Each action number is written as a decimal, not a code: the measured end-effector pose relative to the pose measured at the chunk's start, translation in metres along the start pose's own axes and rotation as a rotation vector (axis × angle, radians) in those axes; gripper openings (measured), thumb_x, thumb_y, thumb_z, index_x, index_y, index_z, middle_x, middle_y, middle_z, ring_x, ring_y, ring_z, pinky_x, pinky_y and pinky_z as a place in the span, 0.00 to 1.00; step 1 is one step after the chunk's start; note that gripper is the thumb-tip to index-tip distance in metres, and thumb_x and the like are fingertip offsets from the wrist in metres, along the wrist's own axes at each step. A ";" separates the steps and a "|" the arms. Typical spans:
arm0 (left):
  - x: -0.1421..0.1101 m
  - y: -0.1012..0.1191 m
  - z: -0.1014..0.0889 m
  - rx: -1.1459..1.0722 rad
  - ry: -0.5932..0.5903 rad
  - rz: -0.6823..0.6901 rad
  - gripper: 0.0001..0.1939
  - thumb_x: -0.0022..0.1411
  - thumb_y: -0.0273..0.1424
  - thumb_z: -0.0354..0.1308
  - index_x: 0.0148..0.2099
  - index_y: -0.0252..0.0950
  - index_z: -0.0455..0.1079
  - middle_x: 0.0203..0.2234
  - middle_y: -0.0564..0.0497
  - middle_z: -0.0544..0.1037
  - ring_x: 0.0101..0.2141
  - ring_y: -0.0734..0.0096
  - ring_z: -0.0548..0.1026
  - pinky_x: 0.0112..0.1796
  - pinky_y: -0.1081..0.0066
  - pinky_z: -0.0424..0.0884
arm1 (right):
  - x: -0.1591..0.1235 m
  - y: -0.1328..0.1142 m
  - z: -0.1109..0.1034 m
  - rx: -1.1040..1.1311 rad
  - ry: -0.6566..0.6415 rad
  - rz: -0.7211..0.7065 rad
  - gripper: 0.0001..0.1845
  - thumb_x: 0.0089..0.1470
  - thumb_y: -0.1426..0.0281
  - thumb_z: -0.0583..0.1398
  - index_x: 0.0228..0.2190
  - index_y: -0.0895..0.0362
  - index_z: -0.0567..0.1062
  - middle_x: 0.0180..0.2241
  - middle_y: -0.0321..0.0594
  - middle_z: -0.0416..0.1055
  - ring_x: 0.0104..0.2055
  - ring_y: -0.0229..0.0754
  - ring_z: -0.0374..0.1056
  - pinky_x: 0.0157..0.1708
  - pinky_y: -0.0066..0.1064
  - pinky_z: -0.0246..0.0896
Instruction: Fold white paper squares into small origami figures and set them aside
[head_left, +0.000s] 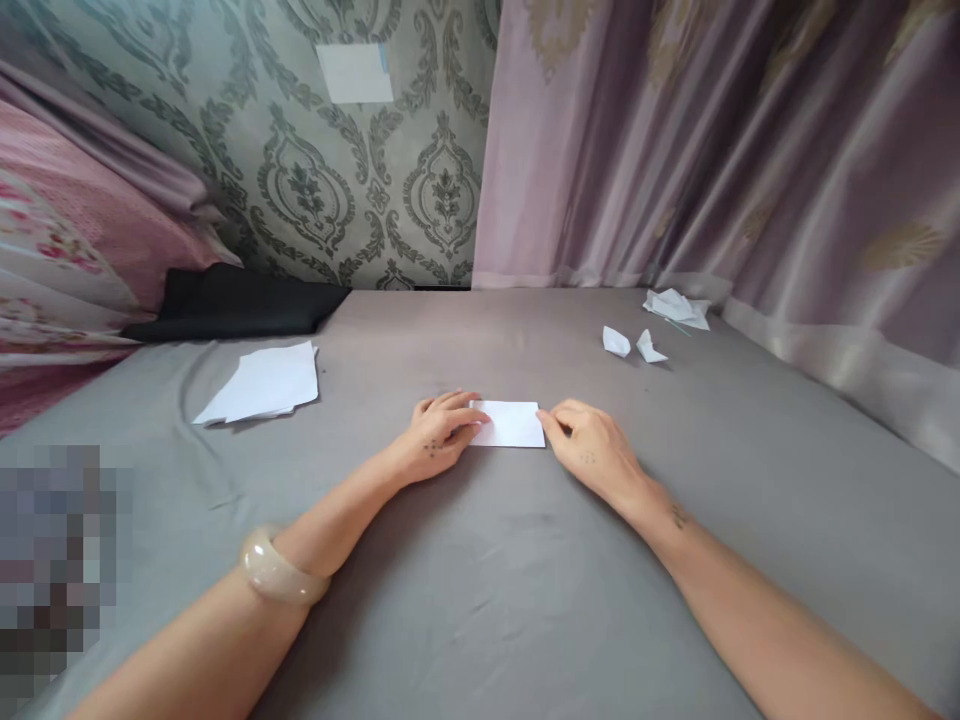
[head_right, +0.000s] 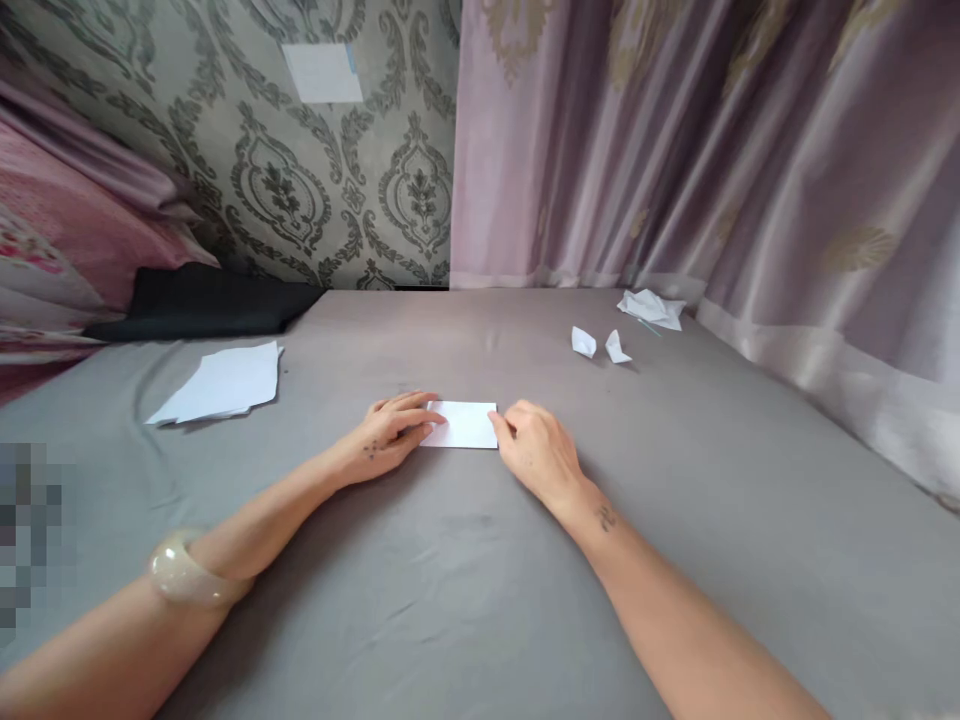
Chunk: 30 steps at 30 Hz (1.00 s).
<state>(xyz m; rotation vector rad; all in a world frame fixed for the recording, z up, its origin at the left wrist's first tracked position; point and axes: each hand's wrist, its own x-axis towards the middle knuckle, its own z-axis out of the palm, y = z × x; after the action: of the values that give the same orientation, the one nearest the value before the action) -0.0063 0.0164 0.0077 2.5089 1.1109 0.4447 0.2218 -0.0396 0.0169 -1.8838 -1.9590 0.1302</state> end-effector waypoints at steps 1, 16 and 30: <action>0.000 0.002 0.002 0.036 0.053 0.052 0.16 0.67 0.33 0.45 0.50 0.43 0.72 0.58 0.45 0.65 0.58 0.54 0.60 0.54 0.50 0.57 | 0.006 0.004 0.004 0.041 0.039 -0.032 0.18 0.61 0.63 0.50 0.30 0.55 0.76 0.38 0.42 0.74 0.42 0.45 0.68 0.38 0.35 0.61; -0.005 0.007 0.011 0.257 0.121 0.339 0.16 0.66 0.23 0.42 0.45 0.36 0.70 0.46 0.44 0.72 0.48 0.63 0.67 0.43 0.66 0.71 | 0.003 0.001 0.012 0.047 -0.090 -0.087 0.14 0.54 0.65 0.57 0.43 0.55 0.71 0.40 0.42 0.70 0.44 0.46 0.64 0.46 0.40 0.56; 0.000 0.008 0.019 -0.076 0.181 0.204 0.14 0.66 0.25 0.43 0.44 0.35 0.71 0.49 0.41 0.70 0.41 0.68 0.74 0.42 0.67 0.72 | 0.007 0.001 0.010 0.092 -0.098 -0.058 0.24 0.56 0.65 0.54 0.54 0.57 0.66 0.53 0.45 0.66 0.55 0.50 0.59 0.53 0.41 0.55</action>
<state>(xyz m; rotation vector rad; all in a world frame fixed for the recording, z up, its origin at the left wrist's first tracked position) 0.0066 0.0074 -0.0055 2.5648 0.8825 0.7687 0.2192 -0.0306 0.0090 -1.7912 -2.0343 0.2955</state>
